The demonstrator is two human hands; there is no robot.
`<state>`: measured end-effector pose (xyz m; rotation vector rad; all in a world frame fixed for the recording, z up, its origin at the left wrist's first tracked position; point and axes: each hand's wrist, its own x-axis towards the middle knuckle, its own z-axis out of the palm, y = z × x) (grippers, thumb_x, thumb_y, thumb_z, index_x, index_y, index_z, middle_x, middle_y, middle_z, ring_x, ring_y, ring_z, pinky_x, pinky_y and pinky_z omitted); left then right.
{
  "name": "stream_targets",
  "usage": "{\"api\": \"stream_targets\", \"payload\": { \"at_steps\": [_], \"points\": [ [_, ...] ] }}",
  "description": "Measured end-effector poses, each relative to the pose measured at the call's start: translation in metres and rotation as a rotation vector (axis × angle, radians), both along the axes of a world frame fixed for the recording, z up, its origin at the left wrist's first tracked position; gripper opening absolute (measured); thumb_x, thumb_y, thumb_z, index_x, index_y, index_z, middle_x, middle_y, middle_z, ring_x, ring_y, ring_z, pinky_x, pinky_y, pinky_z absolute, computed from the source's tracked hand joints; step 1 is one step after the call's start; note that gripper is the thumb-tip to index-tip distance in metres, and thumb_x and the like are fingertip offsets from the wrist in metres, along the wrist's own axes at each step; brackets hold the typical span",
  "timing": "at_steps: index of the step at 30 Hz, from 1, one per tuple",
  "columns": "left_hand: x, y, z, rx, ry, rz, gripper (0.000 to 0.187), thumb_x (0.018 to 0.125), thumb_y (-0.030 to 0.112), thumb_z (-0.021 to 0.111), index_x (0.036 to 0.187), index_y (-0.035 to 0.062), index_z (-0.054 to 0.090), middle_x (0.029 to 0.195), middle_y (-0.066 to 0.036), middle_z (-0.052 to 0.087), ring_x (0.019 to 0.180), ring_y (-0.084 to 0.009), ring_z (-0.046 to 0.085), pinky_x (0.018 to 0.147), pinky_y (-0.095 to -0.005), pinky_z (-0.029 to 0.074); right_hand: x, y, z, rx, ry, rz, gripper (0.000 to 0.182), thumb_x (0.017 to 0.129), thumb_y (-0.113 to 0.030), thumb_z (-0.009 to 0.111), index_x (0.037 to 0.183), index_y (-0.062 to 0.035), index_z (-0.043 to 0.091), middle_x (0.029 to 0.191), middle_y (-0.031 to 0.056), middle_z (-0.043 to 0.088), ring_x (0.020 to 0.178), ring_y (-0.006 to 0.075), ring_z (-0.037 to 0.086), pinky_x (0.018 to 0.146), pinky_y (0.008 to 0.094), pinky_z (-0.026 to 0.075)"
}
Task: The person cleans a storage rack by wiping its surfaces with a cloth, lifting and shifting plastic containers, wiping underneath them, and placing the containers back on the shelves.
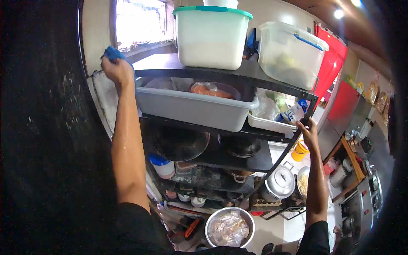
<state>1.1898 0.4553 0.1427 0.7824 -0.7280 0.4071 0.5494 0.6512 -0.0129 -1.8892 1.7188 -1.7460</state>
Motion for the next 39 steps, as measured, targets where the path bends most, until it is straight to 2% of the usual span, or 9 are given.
{"api": "stream_targets", "payload": {
  "at_steps": [3, 7, 13, 16, 20, 24, 30, 32, 39],
  "points": [
    [-0.017, -0.016, 0.02, 0.363, -0.222, -0.312, 0.039, 0.087, 0.007, 0.05, 0.125, -0.0031, 0.055, 0.128, -0.025, 0.056, 0.123, -0.037, 0.052, 0.105, -0.0478, 0.037, 0.004, 0.003, -0.001, 0.056, -0.021, -0.015, 0.031, 0.089, -0.03, 0.075, 0.1, -0.0052, 0.06, 0.087, 0.0015, 0.062, 0.083, 0.0125, 0.059, 0.074, 0.0318, 0.048],
    [-0.074, 0.01, 0.004, 1.153, -1.2, 0.18, 0.046, 0.097, 0.024, 0.035, 0.128, 0.0039, 0.062, 0.143, -0.016, 0.053, 0.14, -0.0349, 0.042, 0.116, -0.0721, 0.012, -0.006, -0.002, -0.006, 0.076, -0.066, -0.03, 0.027, 0.09, -0.027, 0.074, 0.099, -0.0052, 0.06, 0.085, 0.0007, 0.061, 0.082, 0.0121, 0.059, 0.074, 0.0308, 0.049],
    [-0.045, -0.015, 0.018, 1.207, -1.237, -0.09, 0.058, 0.104, 0.041, 0.023, 0.143, 0.0082, 0.051, 0.153, -0.014, 0.044, 0.143, -0.0317, 0.04, 0.117, -0.0695, 0.008, -0.007, -0.004, -0.01, -0.002, -0.01, -0.03, 0.021, 0.092, -0.018, 0.071, 0.101, -0.0024, 0.061, 0.087, 0.0023, 0.063, 0.079, 0.0107, 0.059, 0.067, 0.0262, 0.049],
    [0.012, -0.055, 0.04, 1.488, -1.147, -0.222, 0.058, 0.101, 0.043, 0.03, 0.136, 0.0057, 0.056, 0.15, -0.009, 0.05, 0.136, -0.0261, 0.049, 0.115, -0.0486, 0.034, -0.006, -0.005, -0.008, 0.023, -0.005, -0.055, 0.023, 0.092, -0.022, 0.071, 0.1, -0.0035, 0.061, 0.087, 0.0019, 0.063, 0.079, 0.01, 0.059, 0.067, 0.0262, 0.049],
    [0.014, -0.14, 0.027, 1.496, -1.117, -0.107, 0.052, 0.094, 0.04, 0.042, 0.133, 0.0111, 0.06, 0.141, -0.01, 0.059, 0.125, -0.0265, 0.058, 0.103, -0.0419, 0.045, -0.008, -0.005, -0.01, 0.032, -0.029, -0.054, 0.025, 0.091, -0.025, 0.072, 0.099, -0.0048, 0.06, 0.086, 0.0012, 0.061, 0.079, 0.0112, 0.059, 0.07, 0.0265, 0.048],
    [-0.072, -0.133, 0.026, 1.009, -1.436, -0.557, 0.043, 0.097, 0.031, 0.044, 0.128, 0.0071, 0.064, 0.136, -0.016, 0.061, 0.122, -0.0256, 0.059, 0.102, -0.0419, 0.044, -0.009, -0.009, -0.015, 0.01, -0.064, -0.045, 0.022, 0.091, -0.02, 0.071, 0.101, -0.0045, 0.059, 0.09, 0.0018, 0.061, 0.079, 0.0113, 0.059, 0.072, 0.0277, 0.05],
    [-0.059, -0.092, 0.052, 1.26, -1.487, -0.514, 0.056, 0.103, 0.044, 0.04, 0.147, 0.0097, 0.047, 0.153, -0.01, 0.047, 0.137, -0.0248, 0.047, 0.114, -0.0388, 0.034, -0.009, -0.007, -0.016, 0.03, -0.066, -0.07, 0.024, 0.092, -0.02, 0.072, 0.103, -0.0039, 0.059, 0.092, 0.0023, 0.061, 0.08, 0.0115, 0.06, 0.07, 0.0276, 0.051],
    [-0.007, -0.208, 0.027, 1.283, -1.403, -0.364, 0.053, 0.104, 0.044, 0.037, 0.147, 0.0169, 0.048, 0.154, -0.008, 0.046, 0.14, -0.0245, 0.043, 0.117, -0.0377, 0.031, -0.009, -0.005, -0.016, 0.008, -0.061, -0.074, 0.022, 0.093, -0.02, 0.071, 0.102, -0.0037, 0.059, 0.09, 0.0022, 0.062, 0.08, 0.0112, 0.061, 0.068, 0.0272, 0.052],
    [-0.03, -0.135, 0.057, 1.627, -1.21, -0.361, 0.052, 0.102, 0.049, 0.039, 0.141, 0.019, 0.054, 0.138, -0.006, 0.06, 0.118, -0.0244, 0.058, 0.105, -0.0405, 0.04, -0.003, -0.004, -0.014, 0.014, -0.046, -0.062, 0.021, 0.094, -0.019, 0.07, 0.103, -0.0033, 0.059, 0.09, 0.0021, 0.062, 0.076, 0.012, 0.06, 0.068, 0.0278, 0.049]
  ]
}}
